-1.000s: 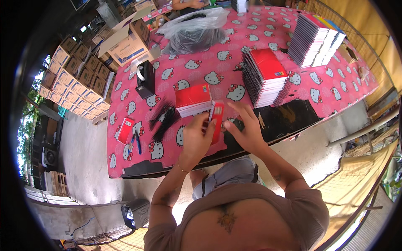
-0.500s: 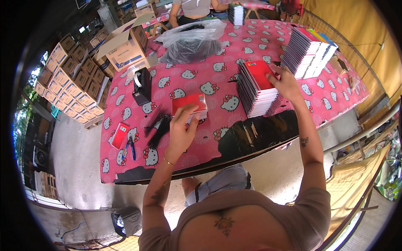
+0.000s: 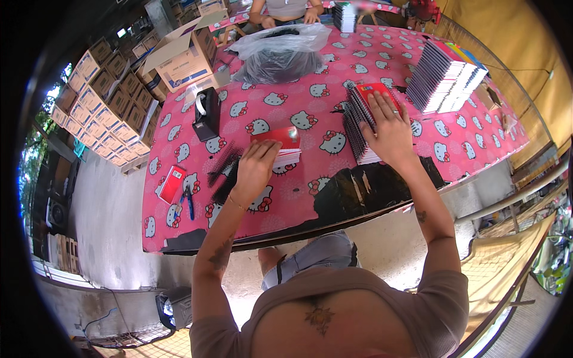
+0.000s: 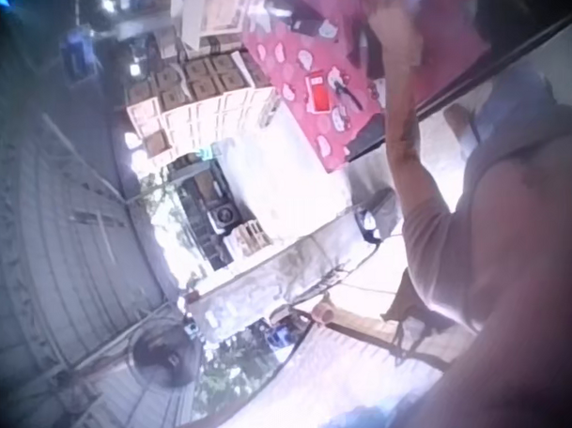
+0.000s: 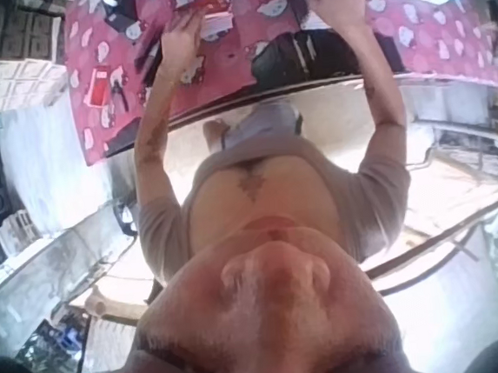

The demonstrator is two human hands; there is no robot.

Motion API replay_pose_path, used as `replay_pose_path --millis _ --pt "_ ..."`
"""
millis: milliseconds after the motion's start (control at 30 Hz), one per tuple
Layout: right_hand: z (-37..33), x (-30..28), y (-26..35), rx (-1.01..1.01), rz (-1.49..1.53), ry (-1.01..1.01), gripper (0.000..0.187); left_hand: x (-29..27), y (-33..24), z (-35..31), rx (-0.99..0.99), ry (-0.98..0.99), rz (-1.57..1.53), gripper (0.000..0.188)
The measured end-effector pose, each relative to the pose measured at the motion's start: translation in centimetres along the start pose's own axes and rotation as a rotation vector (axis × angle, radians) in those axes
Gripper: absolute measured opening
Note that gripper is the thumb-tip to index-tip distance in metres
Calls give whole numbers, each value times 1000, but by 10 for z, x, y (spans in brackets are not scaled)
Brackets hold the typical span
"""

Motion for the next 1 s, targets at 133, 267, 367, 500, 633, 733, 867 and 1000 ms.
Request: replay_pose_path --millis 133,267,367,500,633,733,867,1000 --pt "-13 -26 74 -122 626 -33 81 -20 -45 -2 0 -22 53 24" --pt "-103 66 118 280 1221 380 78 14 -72 -47 -47 91 32 35" --pt "-129 108 129 542 1491 330 55 1 -55 -66 -421 -214 -188 44" --pt "-127 123 143 540 1437 409 33 28 -26 -126 -907 -341 -701 52" --pt "-133 128 124 625 1460 438 21 -19 29 -93 -478 -225 345 43" --pt "-131 126 131 656 1484 453 20 -3 104 -126 -546 -22 565 41" --pt "-129 128 132 663 1503 437 21 -5 131 -109 -444 -90 618 36" --pt "-119 114 131 674 1510 319 25 -14 123 -91 -442 -37 641 32"
Point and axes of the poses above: each hand's wrist, its own z-axis towards the middle knuckle, its own x-axis out of the palm, y = z × x, the point moved 7 cm from there along z, towards the middle knuckle, and after that the axes turned 6 degrees about -y, right-handed, at the moved point
